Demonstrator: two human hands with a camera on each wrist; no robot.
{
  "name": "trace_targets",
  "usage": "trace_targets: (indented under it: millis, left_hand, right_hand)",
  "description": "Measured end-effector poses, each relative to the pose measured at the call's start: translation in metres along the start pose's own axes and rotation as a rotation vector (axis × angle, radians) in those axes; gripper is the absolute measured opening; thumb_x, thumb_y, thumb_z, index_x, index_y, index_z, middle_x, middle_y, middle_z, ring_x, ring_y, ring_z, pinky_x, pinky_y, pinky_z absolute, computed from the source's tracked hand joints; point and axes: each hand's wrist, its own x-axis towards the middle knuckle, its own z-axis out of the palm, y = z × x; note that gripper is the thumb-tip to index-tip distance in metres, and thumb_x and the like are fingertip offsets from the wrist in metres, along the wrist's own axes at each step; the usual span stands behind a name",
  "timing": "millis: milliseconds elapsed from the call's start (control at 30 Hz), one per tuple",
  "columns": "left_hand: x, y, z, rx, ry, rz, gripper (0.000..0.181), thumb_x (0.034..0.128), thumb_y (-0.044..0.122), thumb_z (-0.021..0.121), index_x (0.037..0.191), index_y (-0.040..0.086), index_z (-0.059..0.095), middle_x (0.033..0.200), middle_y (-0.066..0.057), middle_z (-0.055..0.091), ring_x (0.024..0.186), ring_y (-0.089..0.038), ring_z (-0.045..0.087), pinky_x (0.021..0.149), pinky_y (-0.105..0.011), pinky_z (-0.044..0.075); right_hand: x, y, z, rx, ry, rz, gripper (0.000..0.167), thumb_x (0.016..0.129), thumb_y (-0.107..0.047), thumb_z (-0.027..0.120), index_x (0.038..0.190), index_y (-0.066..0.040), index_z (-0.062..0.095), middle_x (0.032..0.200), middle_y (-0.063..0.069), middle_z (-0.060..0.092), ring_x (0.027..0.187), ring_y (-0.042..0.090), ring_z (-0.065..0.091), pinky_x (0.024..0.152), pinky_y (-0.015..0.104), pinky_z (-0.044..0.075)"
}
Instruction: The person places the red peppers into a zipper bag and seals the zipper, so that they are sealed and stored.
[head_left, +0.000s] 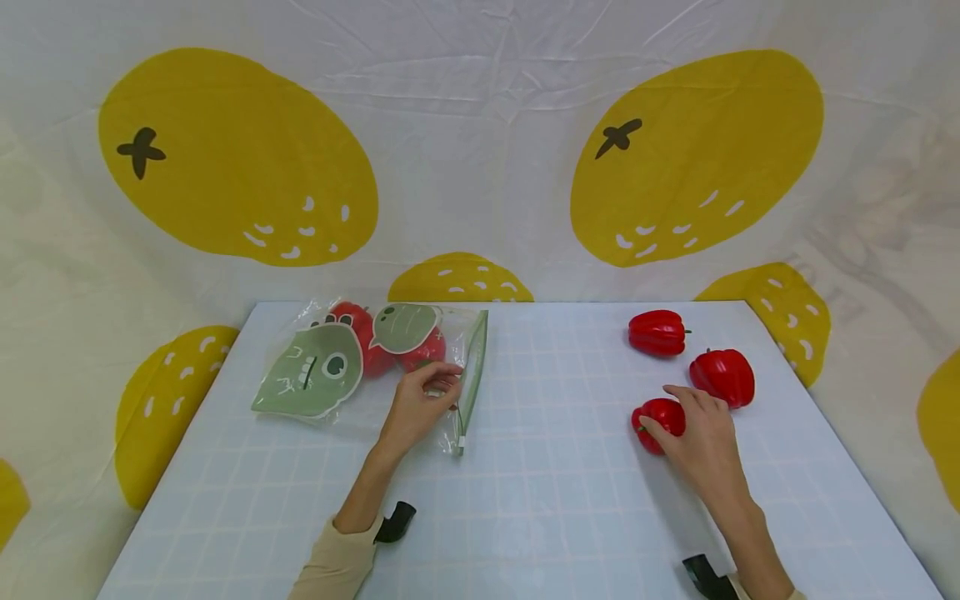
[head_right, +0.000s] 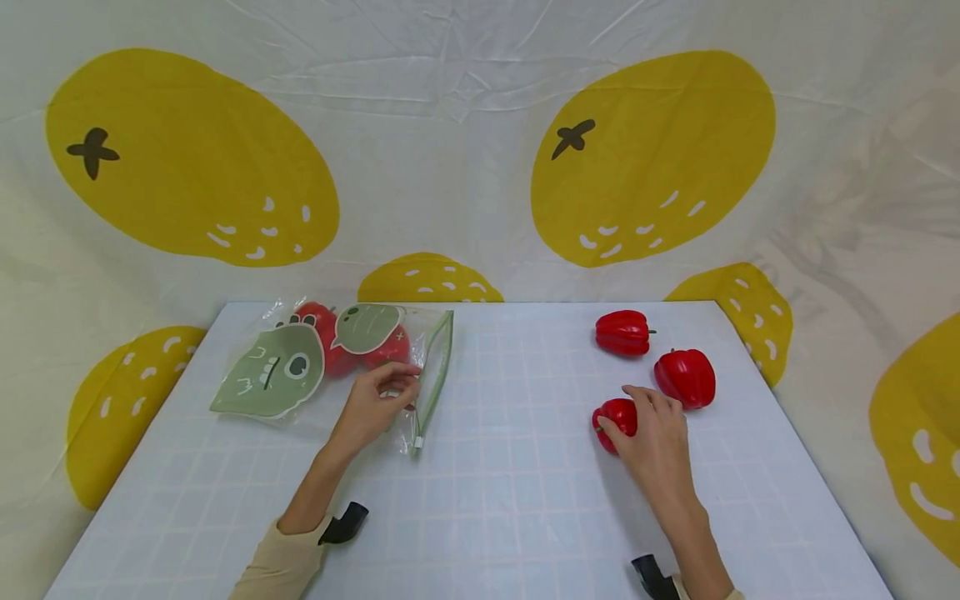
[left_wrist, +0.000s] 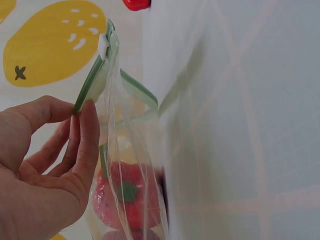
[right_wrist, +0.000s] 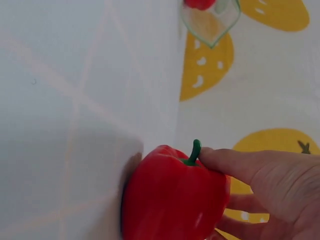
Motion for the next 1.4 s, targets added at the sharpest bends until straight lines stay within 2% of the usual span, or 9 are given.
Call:
trace_targets:
  millis: [267, 667, 800, 967, 1233, 1400]
  left_hand:
    - [0.0, 0.0, 0.0, -0.005, 0.0, -0.006, 0.023, 0.0938, 0.005, 0.074, 0.117, 0.006, 0.073, 0.099, -0.007, 0.071, 0.09, -0.023, 0.067, 0.072, -0.025, 0.061]
    - [0.0, 0.0, 0.0, 0.004, 0.008, -0.004, 0.023, 0.0938, 0.004, 0.074, 0.117, 0.004, 0.072, 0.099, -0.008, 0.071, 0.09, -0.022, 0.067, 0.072, -0.024, 0.061]
    - [-0.001, 0.0, -0.001, -0.002, 0.004, -0.021, 0.024, 0.0938, 0.004, 0.074, 0.118, 0.005, 0.072, 0.1, -0.009, 0.071, 0.091, -0.023, 0.067, 0.072, -0.023, 0.06]
    - [-0.002, 0.0, -0.001, -0.005, 0.004, -0.016, 0.023, 0.094, 0.004, 0.073, 0.117, 0.004, 0.072, 0.099, -0.009, 0.071, 0.09, -0.024, 0.067, 0.071, -0.024, 0.061]
    - [-0.001, 0.001, -0.001, -0.006, -0.001, -0.01, 0.023, 0.0943, 0.006, 0.073, 0.117, 0.006, 0.072, 0.099, -0.007, 0.071, 0.091, -0.022, 0.067, 0.073, -0.025, 0.061]
    - [0.0, 0.0, 0.0, -0.004, -0.004, -0.007, 0.024, 0.0942, 0.005, 0.074, 0.118, 0.005, 0.072, 0.1, -0.008, 0.071, 0.092, -0.023, 0.067, 0.073, -0.024, 0.061]
  right_hand:
    - [-0.002, 0.001, -0.001, 0.004, -0.018, 0.066, 0.07, 0.07, -0.013, 0.093, 0.129, 0.006, 0.06, 0.129, 0.032, 0.048, 0.118, 0.051, 0.043, 0.08, 0.069, 0.056]
    - [-0.001, 0.0, -0.016, -0.008, -0.066, 0.127, 0.069, 0.074, -0.017, 0.091, 0.13, 0.008, 0.06, 0.128, 0.036, 0.052, 0.116, 0.055, 0.048, 0.08, 0.069, 0.055]
    - [0.0, 0.0, -0.019, -0.02, -0.08, 0.135, 0.066, 0.077, -0.017, 0.09, 0.131, 0.008, 0.061, 0.129, 0.037, 0.054, 0.116, 0.056, 0.05, 0.081, 0.068, 0.055]
    - [0.001, 0.0, -0.02, 0.01, -0.066, 0.12, 0.062, 0.079, -0.016, 0.088, 0.13, 0.008, 0.062, 0.129, 0.036, 0.056, 0.116, 0.054, 0.052, 0.081, 0.066, 0.055]
    - [0.004, 0.0, -0.018, 0.092, 0.024, 0.067, 0.056, 0.083, -0.015, 0.086, 0.13, 0.006, 0.064, 0.125, 0.031, 0.062, 0.11, 0.048, 0.06, 0.08, 0.062, 0.058]
    - [0.007, 0.0, -0.017, 0.129, 0.021, 0.079, 0.055, 0.086, -0.017, 0.084, 0.132, 0.004, 0.064, 0.125, 0.03, 0.063, 0.111, 0.047, 0.06, 0.082, 0.062, 0.058]
